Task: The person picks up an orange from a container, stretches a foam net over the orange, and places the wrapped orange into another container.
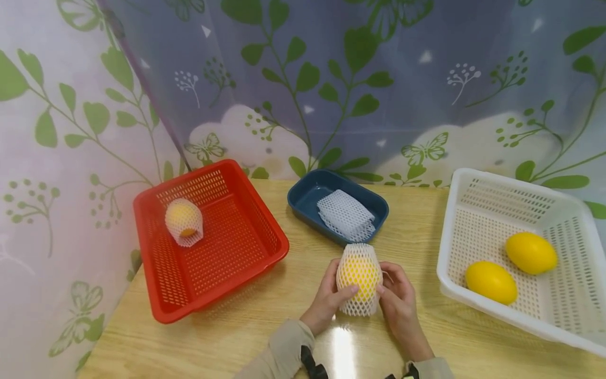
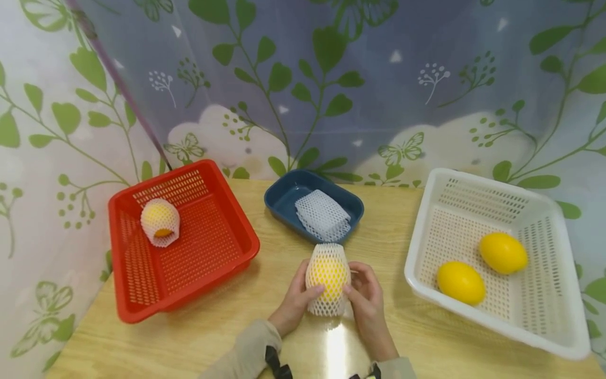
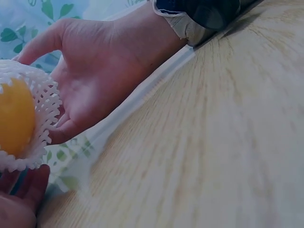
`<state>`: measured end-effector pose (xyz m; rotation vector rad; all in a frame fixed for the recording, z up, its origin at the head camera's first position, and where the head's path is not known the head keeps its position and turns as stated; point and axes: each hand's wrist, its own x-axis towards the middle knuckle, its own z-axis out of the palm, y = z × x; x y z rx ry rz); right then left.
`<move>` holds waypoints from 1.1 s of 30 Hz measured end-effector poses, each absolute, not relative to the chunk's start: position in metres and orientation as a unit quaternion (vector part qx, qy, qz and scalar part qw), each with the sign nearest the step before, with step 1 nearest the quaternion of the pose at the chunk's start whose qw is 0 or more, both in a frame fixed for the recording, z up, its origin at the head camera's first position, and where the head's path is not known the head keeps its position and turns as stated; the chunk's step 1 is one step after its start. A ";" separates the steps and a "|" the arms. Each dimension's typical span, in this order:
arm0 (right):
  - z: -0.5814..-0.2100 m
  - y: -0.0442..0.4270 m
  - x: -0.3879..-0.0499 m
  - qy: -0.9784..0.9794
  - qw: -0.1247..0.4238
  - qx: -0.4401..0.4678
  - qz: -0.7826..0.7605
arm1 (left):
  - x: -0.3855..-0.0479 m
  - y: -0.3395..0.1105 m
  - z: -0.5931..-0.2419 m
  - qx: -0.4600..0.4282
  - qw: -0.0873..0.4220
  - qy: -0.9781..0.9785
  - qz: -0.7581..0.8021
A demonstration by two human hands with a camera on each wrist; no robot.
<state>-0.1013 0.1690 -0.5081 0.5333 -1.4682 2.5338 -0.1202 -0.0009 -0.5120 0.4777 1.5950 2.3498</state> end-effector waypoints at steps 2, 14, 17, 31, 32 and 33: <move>-0.507 0.170 -0.101 -0.492 0.084 0.175 0.849 | -0.121 0.000 -0.511 0.168 0.120 0.547 0.811; -0.507 0.168 -0.101 -0.500 0.122 0.106 0.851 | -0.124 0.001 -0.511 0.193 0.097 0.531 0.819; -0.507 0.166 -0.101 -0.521 0.126 0.078 0.841 | -0.123 0.002 -0.513 0.203 0.107 0.521 0.822; -0.507 0.166 -0.101 -0.482 0.146 0.194 0.842 | -0.122 0.001 -0.515 0.163 0.092 0.534 0.824; -0.507 0.167 -0.101 -0.468 0.142 0.205 0.848 | -0.123 0.001 -0.515 0.157 0.093 0.533 0.826; -0.508 0.167 -0.101 -0.459 0.139 0.212 0.851 | -0.123 0.000 -0.515 0.150 0.095 0.534 0.827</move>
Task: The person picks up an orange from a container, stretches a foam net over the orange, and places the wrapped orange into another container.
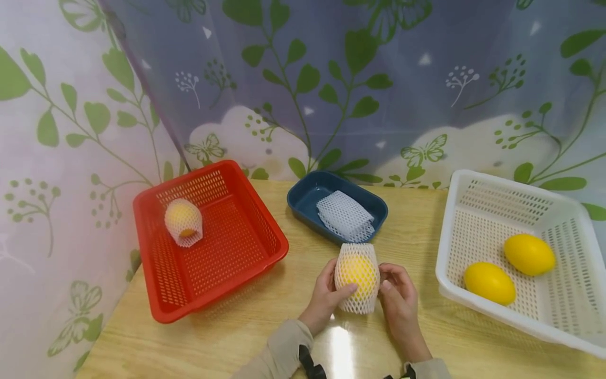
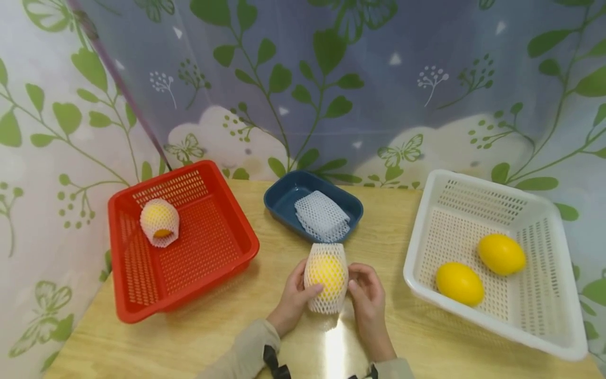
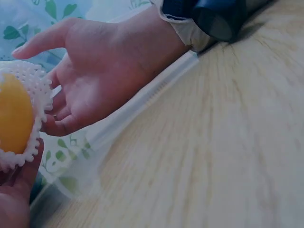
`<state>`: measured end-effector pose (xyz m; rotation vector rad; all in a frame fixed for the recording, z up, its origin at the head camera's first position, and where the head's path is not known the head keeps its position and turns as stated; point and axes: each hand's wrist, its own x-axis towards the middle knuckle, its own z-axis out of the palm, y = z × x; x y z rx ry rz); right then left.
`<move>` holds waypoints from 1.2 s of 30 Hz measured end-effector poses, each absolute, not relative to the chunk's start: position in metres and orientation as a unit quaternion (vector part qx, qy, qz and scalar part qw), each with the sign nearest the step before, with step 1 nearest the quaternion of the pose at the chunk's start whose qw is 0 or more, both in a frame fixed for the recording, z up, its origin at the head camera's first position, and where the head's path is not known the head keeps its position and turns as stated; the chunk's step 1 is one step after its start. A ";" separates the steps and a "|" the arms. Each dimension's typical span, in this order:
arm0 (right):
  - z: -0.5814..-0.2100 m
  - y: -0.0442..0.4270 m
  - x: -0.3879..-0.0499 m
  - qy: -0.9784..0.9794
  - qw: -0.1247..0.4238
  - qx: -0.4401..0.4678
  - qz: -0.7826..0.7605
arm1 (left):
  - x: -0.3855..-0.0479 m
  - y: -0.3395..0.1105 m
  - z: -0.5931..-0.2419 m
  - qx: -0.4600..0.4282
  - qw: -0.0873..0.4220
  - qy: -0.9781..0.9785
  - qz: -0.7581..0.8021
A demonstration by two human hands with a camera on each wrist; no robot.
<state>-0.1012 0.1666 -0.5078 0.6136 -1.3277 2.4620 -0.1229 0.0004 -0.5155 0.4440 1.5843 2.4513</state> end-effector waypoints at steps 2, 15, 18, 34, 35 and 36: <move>-0.508 0.166 -0.101 -0.448 0.134 0.213 0.858 | -0.123 0.000 -0.515 0.142 0.097 0.530 0.830; -0.504 0.166 -0.100 -0.457 0.154 0.135 0.866 | -0.123 0.000 -0.501 0.101 0.136 0.459 0.872; -0.503 0.165 -0.099 -0.462 0.151 0.116 0.866 | -0.120 -0.001 -0.493 0.085 0.161 0.437 0.881; -0.478 0.156 -0.101 -0.688 0.178 0.138 0.689 | -0.105 -0.025 -0.418 0.073 0.232 0.450 0.859; -0.476 0.156 -0.103 -0.702 0.182 0.145 0.673 | -0.104 -0.028 -0.415 0.078 0.235 0.454 0.856; -0.473 0.155 -0.105 -0.715 0.190 0.153 0.656 | -0.103 -0.032 -0.411 0.082 0.236 0.459 0.852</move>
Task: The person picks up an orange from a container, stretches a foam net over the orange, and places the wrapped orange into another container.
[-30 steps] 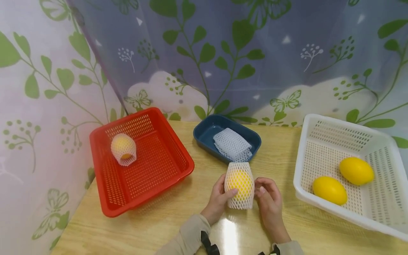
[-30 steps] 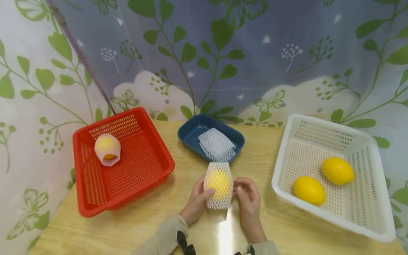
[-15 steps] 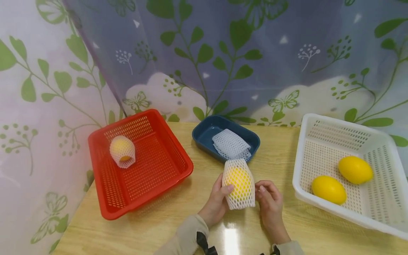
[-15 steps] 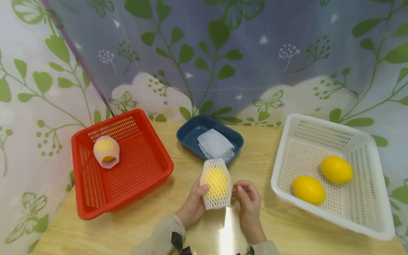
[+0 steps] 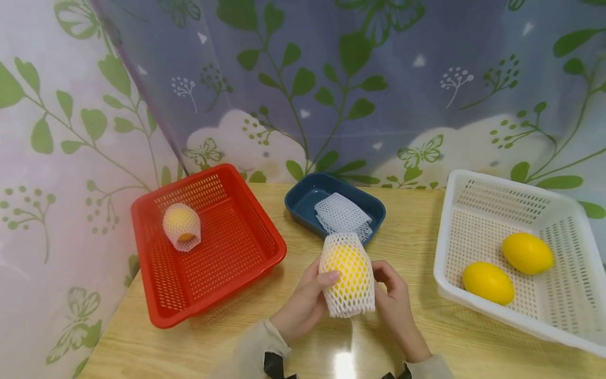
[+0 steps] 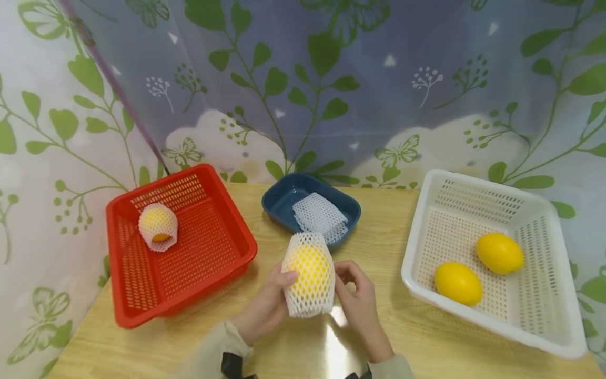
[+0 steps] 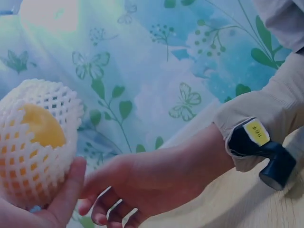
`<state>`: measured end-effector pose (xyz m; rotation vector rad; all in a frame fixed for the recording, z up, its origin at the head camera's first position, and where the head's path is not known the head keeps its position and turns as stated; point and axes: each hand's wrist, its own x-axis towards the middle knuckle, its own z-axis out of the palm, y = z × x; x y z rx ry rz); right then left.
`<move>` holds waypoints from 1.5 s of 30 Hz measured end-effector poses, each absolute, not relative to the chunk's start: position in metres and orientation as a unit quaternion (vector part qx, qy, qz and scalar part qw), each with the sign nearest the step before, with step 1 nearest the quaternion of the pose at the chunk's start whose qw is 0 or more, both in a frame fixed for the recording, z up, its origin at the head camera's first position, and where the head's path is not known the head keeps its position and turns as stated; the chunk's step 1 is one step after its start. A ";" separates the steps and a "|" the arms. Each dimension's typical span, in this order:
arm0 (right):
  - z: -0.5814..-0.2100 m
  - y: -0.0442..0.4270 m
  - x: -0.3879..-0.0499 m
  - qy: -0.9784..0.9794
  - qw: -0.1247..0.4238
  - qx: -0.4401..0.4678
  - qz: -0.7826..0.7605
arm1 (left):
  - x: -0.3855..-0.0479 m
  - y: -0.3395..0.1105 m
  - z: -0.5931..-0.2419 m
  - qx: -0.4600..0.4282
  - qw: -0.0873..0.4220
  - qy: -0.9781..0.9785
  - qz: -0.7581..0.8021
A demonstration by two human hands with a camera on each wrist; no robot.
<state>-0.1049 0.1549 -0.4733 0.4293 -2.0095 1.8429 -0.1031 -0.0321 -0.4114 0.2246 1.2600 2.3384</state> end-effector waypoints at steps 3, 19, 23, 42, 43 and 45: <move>-0.463 0.151 -0.110 -0.740 0.191 0.158 0.626 | -0.100 -0.046 -0.401 0.081 0.239 0.474 0.844; -0.417 0.107 -0.144 -0.777 0.108 0.228 0.577 | -0.105 -0.128 -0.345 0.037 0.191 0.635 0.748; -0.411 0.088 -0.154 -0.780 0.088 0.241 0.571 | -0.115 -0.141 -0.335 0.014 0.174 0.668 0.724; -0.406 0.031 -0.190 -0.883 0.069 0.316 0.339 | -0.197 -0.214 -0.348 -0.095 0.123 0.804 0.575; -0.407 0.028 -0.191 -0.888 0.068 0.318 0.326 | -0.202 -0.218 -0.350 -0.101 0.126 0.812 0.561; -0.409 0.025 -0.194 -0.894 0.065 0.320 0.305 | -0.214 -0.225 -0.356 -0.112 0.136 0.826 0.535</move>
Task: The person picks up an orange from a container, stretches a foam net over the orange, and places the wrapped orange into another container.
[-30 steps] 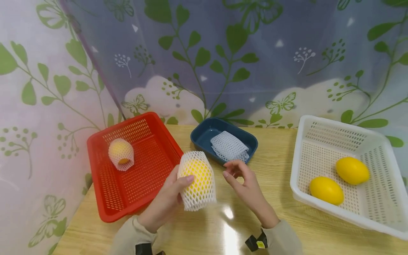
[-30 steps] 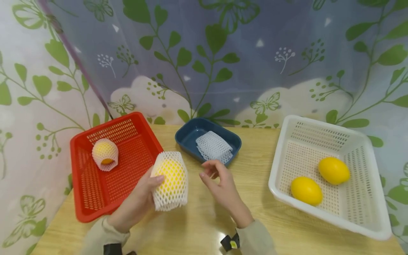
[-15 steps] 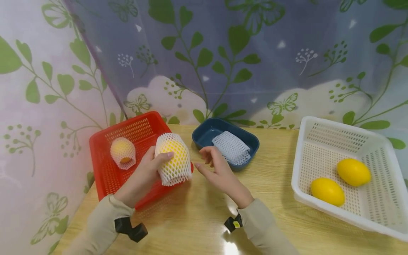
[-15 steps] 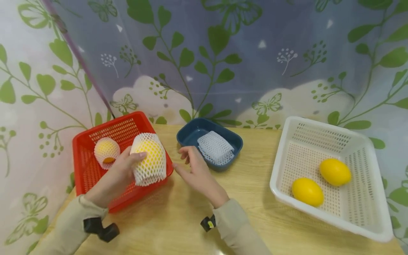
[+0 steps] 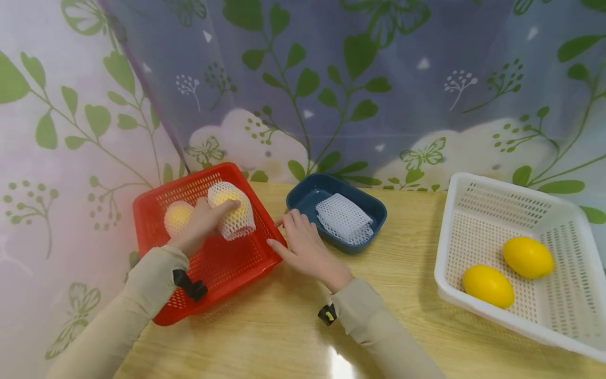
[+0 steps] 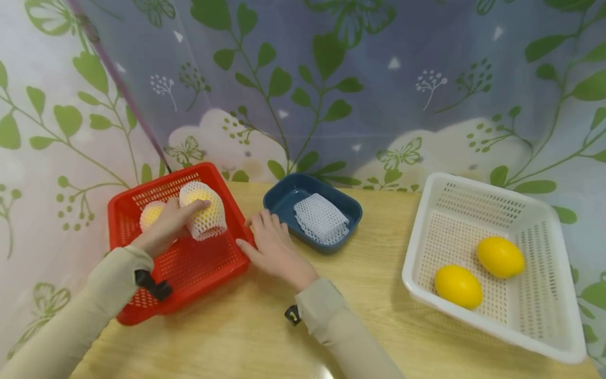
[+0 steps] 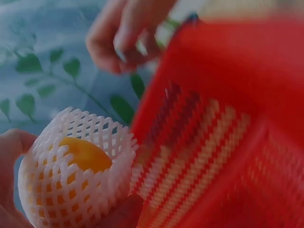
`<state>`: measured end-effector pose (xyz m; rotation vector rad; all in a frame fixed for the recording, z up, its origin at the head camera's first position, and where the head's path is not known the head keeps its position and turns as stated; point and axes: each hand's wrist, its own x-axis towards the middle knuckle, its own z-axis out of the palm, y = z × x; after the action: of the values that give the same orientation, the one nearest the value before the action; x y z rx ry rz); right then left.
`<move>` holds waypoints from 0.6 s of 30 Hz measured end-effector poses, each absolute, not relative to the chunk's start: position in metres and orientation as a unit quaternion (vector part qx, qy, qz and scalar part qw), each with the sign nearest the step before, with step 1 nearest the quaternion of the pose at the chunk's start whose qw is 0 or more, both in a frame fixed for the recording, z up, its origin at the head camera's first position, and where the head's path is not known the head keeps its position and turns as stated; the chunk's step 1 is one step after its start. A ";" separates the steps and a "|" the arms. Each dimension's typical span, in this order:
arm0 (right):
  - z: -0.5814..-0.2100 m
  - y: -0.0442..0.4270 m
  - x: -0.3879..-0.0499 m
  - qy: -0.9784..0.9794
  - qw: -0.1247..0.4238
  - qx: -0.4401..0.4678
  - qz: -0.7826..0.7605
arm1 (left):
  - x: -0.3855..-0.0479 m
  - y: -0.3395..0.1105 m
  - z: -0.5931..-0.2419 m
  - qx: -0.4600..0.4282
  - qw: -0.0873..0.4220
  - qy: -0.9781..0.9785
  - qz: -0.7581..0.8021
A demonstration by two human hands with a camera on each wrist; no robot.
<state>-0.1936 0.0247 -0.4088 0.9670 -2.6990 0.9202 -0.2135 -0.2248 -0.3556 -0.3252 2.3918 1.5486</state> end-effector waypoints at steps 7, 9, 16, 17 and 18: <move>-0.419 0.018 -0.201 -0.910 0.060 0.310 0.271 | -0.245 -0.237 -0.376 -0.125 0.149 0.860 0.472; -0.422 0.016 -0.202 -0.913 0.049 0.306 0.266 | -0.249 -0.240 -0.379 -0.122 0.149 0.871 0.452; -0.425 0.014 -0.205 -0.925 0.027 0.289 0.244 | -0.260 -0.251 -0.386 -0.106 0.132 0.913 0.371; -0.424 0.014 -0.205 -0.926 0.027 0.287 0.242 | -0.262 -0.253 -0.388 -0.104 0.129 0.920 0.355; -0.424 0.014 -0.205 -0.927 0.028 0.286 0.239 | -0.264 -0.254 -0.391 -0.100 0.124 0.927 0.339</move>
<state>-0.2053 0.0144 -0.4244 0.8837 -2.8631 0.7388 -0.2641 -0.2543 -0.3907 -0.2915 2.7033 0.9878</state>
